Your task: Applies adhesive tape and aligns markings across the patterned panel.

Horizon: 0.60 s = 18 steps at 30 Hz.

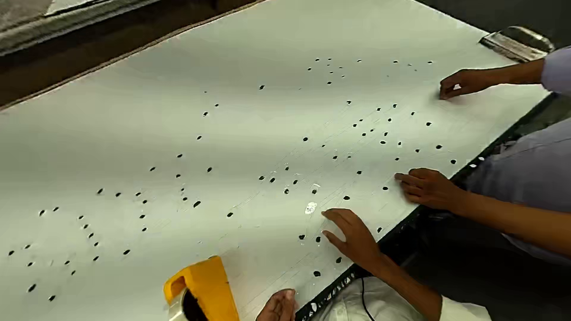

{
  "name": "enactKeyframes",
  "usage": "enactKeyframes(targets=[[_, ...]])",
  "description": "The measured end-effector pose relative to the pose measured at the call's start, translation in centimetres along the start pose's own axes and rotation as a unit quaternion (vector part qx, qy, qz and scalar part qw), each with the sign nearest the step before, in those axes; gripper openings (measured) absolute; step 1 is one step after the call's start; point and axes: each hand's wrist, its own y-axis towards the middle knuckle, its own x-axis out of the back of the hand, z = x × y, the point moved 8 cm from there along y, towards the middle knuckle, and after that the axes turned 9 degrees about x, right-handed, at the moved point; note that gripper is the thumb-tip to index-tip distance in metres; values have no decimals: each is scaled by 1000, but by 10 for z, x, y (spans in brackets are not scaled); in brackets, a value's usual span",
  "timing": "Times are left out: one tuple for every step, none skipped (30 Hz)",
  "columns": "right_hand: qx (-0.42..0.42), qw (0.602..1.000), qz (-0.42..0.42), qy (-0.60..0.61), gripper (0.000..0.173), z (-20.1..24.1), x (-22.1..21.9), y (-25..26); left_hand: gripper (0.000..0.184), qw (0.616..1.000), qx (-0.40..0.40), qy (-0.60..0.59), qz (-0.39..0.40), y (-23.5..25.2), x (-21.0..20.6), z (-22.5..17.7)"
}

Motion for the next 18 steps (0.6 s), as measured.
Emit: enactKeyframes(targets=[[-14,999,-26,-28,43,-23,16,-6,11,998,-37,55,23,18,-26,-20],[-27,997,-45,-55,46,-45,29,-16,13,992,-70,98,42,37,-52,-37],[-40,994,-54,-81,48,-63,37,-27,15,984,-100,136,64,59,-79,-52],[-51,992,-53,-100,48,-79,44,-38,18,973,-126,171,89,80,-107,-65],[-51,990,-53,-116,47,-91,48,-49,18,961,-144,206,111,99,-136,-77],[-42,989,-60,-129,46,-100,50,-59,18,947,-157,248,129,116,-165,-89],[-32,988,-67,-138,44,-105,51,-68,19,935,-158,281,148,131,-192,-99],[-22,986,-80,-145,42,-108,50,-74,23,923,-157,311,164,144,-218,-107],[-11,984,-96,-151,40,-109,49,-76,30,912,-161,335,176,155,-242,-115],[-4,981,-112,-159,39,-108,48,-77,36,902,-161,356,184,164,-263,-121],[0,977,-130,-167,38,-107,48,-77,39,897,-151,373,183,174,-280,-125],[4,974,-144,-175,37,-107,47,-76,41,896,-137,385,172,185,-297,-127],[7,972,-151,-180,37,-106,47,-75,41,890,-122,409,163,196,-309,-129],[9,970,-156,-185,37,-106,46,-74,42,875,-106,448,149,204,-318,-130],[8,970,-155,-188,36,-106,46,-75,42,852,-87,499,133,208,-322,-131],[7,970,-153,-187,36,-106,45,-76,43,824,-69,549,118,207,-322,-132],[9,970,-154,-188,35,-106,46,-76,44,804,-65,582,105,204,-317,-133],[10,969,-156,-190,36,-105,46,-76,46,795,-70,595,99,199,-308,-132]])
